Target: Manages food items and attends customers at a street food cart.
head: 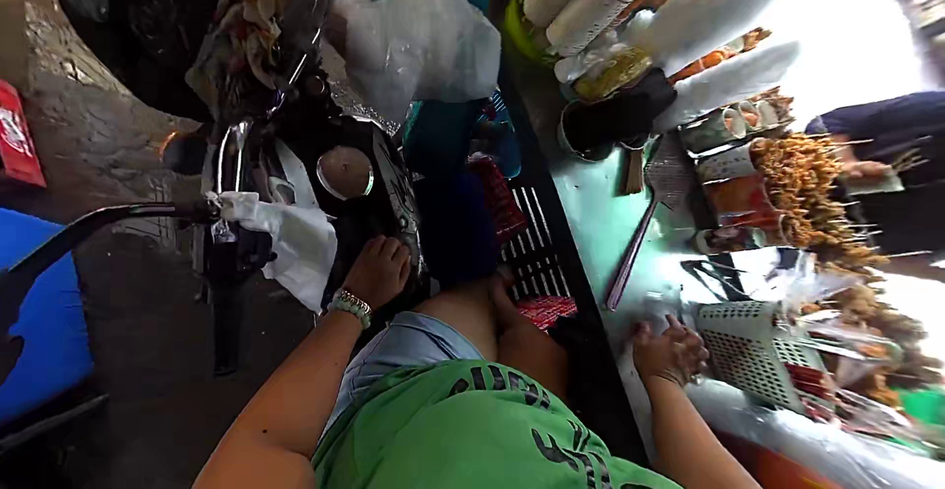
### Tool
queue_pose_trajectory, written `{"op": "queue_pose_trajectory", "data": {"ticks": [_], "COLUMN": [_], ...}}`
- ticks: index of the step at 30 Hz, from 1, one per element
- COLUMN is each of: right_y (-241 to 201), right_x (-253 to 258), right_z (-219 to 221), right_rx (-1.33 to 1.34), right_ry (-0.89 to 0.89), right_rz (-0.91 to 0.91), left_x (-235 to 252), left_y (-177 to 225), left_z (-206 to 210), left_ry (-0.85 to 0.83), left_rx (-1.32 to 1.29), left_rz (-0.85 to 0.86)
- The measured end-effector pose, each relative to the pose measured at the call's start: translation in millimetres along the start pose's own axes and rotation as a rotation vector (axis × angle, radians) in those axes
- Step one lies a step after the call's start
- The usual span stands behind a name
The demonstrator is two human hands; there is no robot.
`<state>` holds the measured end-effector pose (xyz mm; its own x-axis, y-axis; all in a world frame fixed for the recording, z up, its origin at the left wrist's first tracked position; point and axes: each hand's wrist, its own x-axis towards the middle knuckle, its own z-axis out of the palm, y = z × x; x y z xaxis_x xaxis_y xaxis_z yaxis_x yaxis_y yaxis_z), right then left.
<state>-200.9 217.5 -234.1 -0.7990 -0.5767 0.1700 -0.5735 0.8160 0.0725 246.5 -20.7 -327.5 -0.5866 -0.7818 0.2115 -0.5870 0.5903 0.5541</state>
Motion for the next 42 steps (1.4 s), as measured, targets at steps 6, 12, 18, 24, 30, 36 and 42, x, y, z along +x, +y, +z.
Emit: {"op": "queue_pose_trajectory", "data": {"ticks": [6,12,18,24,30,36,42], "right_y": [-9.7,-9.0,-34.2,-6.1,8.6,46.0,57.0], "right_x": [7.6,11.4,10.0,-7.9,-36.3,-46.2,-46.1], "right_z": [1.7,11.2,-5.0,6.5,-11.2,12.9,34.0], "right_rx": [-0.174,-0.248,-0.254,-0.243,-0.039,0.126,0.316], "right_ry": [-0.008,-0.011,-0.066,0.033,-0.013,0.049,0.102], "right_rz": [0.009,0.013,0.099,0.069,0.125,0.034,0.019], "left_x": [1.6,2.3,2.2,1.4,-0.4,-1.1,1.1], "left_y": [-3.0,-0.5,-1.5,-3.8,-8.0,-10.9,-5.7], "left_z": [6.2,6.6,7.2,7.9,10.1,8.3,3.3], "left_ry": [0.128,0.132,0.152,0.146,0.146,0.157,0.111], "left_rx": [-0.036,-0.042,-0.042,-0.029,0.032,0.127,0.221], "left_rz": [0.076,0.072,0.079,0.074,0.062,0.050,0.011]}}
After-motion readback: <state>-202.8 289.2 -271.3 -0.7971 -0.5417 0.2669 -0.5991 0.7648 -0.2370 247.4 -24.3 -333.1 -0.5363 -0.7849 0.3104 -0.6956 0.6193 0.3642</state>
